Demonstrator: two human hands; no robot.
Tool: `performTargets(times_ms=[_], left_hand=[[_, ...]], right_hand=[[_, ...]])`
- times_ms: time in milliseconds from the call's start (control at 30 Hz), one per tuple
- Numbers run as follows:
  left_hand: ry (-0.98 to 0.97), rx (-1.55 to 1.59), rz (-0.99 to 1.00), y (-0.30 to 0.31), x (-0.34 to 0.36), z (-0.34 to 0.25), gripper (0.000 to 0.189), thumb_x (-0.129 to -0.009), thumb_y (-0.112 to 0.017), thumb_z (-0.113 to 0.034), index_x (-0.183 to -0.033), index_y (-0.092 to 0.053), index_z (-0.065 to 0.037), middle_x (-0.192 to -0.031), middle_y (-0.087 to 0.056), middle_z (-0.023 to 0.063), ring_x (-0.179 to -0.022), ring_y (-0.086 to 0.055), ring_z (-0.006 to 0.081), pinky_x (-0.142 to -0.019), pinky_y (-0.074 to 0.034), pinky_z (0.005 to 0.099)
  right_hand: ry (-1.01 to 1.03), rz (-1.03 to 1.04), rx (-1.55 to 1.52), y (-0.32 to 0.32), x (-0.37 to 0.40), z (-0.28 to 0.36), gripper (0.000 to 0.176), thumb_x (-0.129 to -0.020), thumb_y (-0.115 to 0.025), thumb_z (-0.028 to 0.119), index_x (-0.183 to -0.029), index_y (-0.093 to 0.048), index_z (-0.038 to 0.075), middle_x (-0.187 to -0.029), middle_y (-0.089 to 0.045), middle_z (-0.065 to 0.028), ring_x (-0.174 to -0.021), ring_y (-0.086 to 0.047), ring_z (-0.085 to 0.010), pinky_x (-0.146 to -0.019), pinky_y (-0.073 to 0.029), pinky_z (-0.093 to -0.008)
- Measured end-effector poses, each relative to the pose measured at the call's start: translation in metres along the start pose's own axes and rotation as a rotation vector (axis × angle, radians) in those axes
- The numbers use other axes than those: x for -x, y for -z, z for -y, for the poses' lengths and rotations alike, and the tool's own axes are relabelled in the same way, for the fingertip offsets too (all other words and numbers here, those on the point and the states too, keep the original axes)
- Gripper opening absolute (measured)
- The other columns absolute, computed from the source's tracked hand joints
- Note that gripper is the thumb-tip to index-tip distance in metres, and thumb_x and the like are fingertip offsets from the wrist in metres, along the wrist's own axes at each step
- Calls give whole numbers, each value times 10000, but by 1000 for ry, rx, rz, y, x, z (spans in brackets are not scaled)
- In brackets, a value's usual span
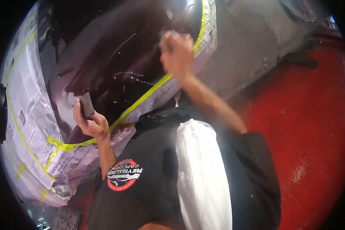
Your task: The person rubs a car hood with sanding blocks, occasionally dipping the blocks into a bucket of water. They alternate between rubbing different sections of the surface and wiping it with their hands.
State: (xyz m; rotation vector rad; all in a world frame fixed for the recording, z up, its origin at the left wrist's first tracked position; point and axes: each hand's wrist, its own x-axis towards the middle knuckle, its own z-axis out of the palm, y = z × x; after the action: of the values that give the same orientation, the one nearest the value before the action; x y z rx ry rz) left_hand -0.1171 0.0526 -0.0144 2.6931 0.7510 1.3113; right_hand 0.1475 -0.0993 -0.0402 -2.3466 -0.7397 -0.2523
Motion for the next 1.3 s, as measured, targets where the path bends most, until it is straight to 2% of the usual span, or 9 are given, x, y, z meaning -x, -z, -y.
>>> performTargets(times_ms=[67,667,733,800,900,1067,1133,1200,1300], left_hand=[[34,57,-51,-1,0,-3,397,-862,-501,88,-1246,-584,31,-1230,-664,181,-1140,-645,381,-1016,-496,462],[-61,-17,49,0,-6,-3,319,-902,-579,43,-1218,-610,8,-1194,-683,159,-1117,-661,361,-989,-508,450],[-66,-16,72,4,-4,-3,327,-900,-575,47,-1222,-608,7,-1197,-682,157,-1119,-660,359,-992,-506,450],[-91,-33,82,5,-6,-3,327,-907,-580,37,-1232,-604,7,-1204,-677,149,-1121,-658,354,-998,-507,447],[-55,-27,59,2,-3,-1,316,-913,-577,28,-1228,-607,13,-1207,-676,148,-1120,-657,356,-998,-509,452],[-78,-23,61,2,-4,-4,344,-897,-556,52,-1236,-603,21,-1215,-676,155,-1123,-655,362,-1010,-505,449],[-85,-21,61,3,-6,-3,351,-894,-554,57,-1239,-602,20,-1219,-675,157,-1125,-653,362,-1017,-503,447],[-49,-3,16,0,-1,-1,322,-942,-588,20,-1264,-609,18,-1238,-670,172,-1132,-649,348,-1015,-506,424],[-81,-33,61,-1,-2,1,330,-946,-577,6,-1275,-600,8,-1258,-662,169,-1143,-642,360,-1019,-491,437]], right_hand=[[-87,-63,-330,1,27,21,171,-881,-700,192,-976,-760,63,-939,-716,-121,-982,-629,-348,-846,-507,-453],[31,-95,-284,6,20,10,194,-844,-741,164,-1030,-764,112,-989,-697,-136,-972,-628,-358,-837,-515,-455],[-122,136,-7,10,-20,-19,213,-836,-744,181,-1039,-758,117,-960,-697,-120,-981,-638,-341,-846,-519,-461],[-183,-92,-143,-7,-18,-32,214,-827,-744,195,-1030,-756,127,-947,-699,-107,-972,-646,-323,-842,-519,-469],[123,-62,-250,4,29,19,194,-798,-766,163,-988,-756,128,-959,-700,-91,-952,-643,-343,-854,-520,-463],[-208,-81,-171,2,-26,-31,121,-863,-700,180,-936,-735,91,-924,-698,-158,-946,-640,-349,-806,-511,-452],[-127,77,-79,10,-19,-20,127,-847,-701,158,-955,-741,105,-926,-694,-159,-963,-639,-355,-805,-510,-454],[213,-107,-226,-1,25,9,131,-834,-702,146,-954,-739,110,-958,-694,-150,-972,-631,-373,-822,-508,-469],[11,-94,-265,-3,16,3,140,-813,-713,146,-946,-743,111,-1018,-703,-132,-979,-625,-386,-854,-500,-488]])
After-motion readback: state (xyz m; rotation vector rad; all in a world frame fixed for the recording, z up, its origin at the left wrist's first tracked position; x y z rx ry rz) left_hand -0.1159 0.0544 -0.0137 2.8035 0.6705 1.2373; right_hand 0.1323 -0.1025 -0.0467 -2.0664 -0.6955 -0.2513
